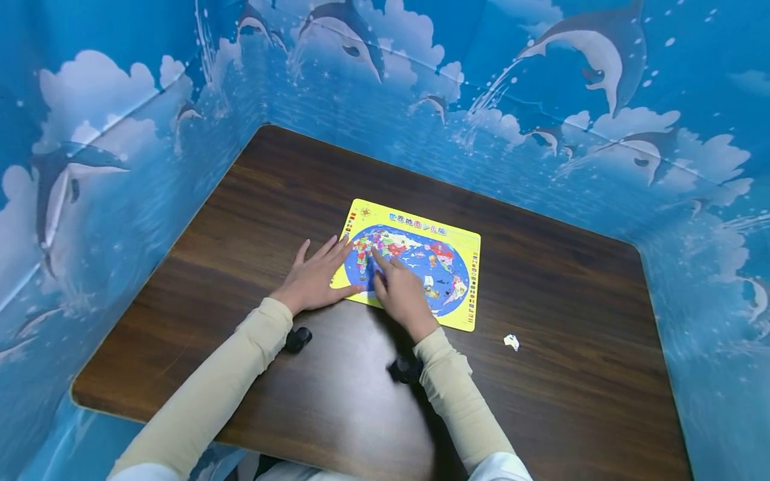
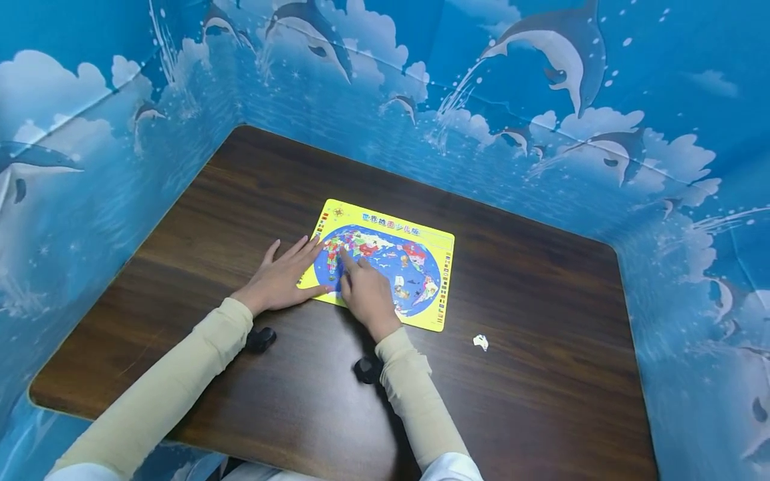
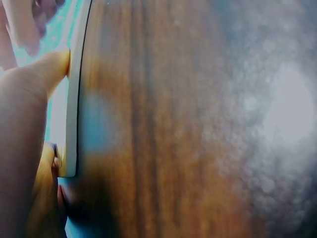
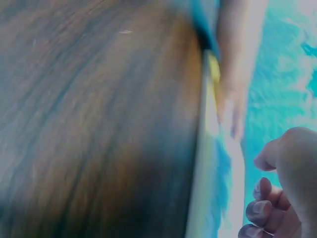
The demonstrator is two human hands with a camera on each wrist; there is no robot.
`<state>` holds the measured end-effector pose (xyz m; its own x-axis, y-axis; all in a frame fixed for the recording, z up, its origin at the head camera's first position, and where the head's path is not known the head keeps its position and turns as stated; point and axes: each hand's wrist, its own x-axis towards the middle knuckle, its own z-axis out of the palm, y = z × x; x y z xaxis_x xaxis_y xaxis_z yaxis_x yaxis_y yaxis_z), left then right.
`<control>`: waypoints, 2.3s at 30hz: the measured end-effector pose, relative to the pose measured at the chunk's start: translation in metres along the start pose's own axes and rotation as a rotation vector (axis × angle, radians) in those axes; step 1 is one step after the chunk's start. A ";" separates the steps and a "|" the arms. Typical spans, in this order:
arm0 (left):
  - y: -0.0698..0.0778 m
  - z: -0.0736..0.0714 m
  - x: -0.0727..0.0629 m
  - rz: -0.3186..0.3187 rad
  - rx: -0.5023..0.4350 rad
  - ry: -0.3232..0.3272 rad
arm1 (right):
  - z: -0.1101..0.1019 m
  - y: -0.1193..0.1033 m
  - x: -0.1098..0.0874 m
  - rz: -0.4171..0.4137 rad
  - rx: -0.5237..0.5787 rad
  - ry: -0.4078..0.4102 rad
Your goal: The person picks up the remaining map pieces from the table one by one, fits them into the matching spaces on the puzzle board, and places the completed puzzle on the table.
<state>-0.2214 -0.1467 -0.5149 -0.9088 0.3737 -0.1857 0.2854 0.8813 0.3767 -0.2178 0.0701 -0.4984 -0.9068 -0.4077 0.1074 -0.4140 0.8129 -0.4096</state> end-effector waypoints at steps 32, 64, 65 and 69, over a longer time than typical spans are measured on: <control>0.001 0.008 0.008 0.000 -0.025 -0.014 | -0.087 0.180 -0.196 0.451 0.219 0.229; 0.004 -0.002 0.001 -0.017 -0.016 -0.015 | -0.084 0.117 -0.081 0.483 0.449 0.164; 0.005 -0.002 0.001 -0.014 -0.018 -0.013 | -0.079 0.108 -0.070 0.472 0.459 0.146; 0.007 0.002 0.001 -0.011 -0.013 -0.013 | -0.059 0.081 -0.037 0.435 0.484 0.076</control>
<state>-0.2194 -0.1396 -0.5142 -0.9078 0.3675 -0.2021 0.2711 0.8818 0.3858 -0.2222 0.1757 -0.4818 -0.9939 -0.0392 -0.1034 0.0581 0.6104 -0.7900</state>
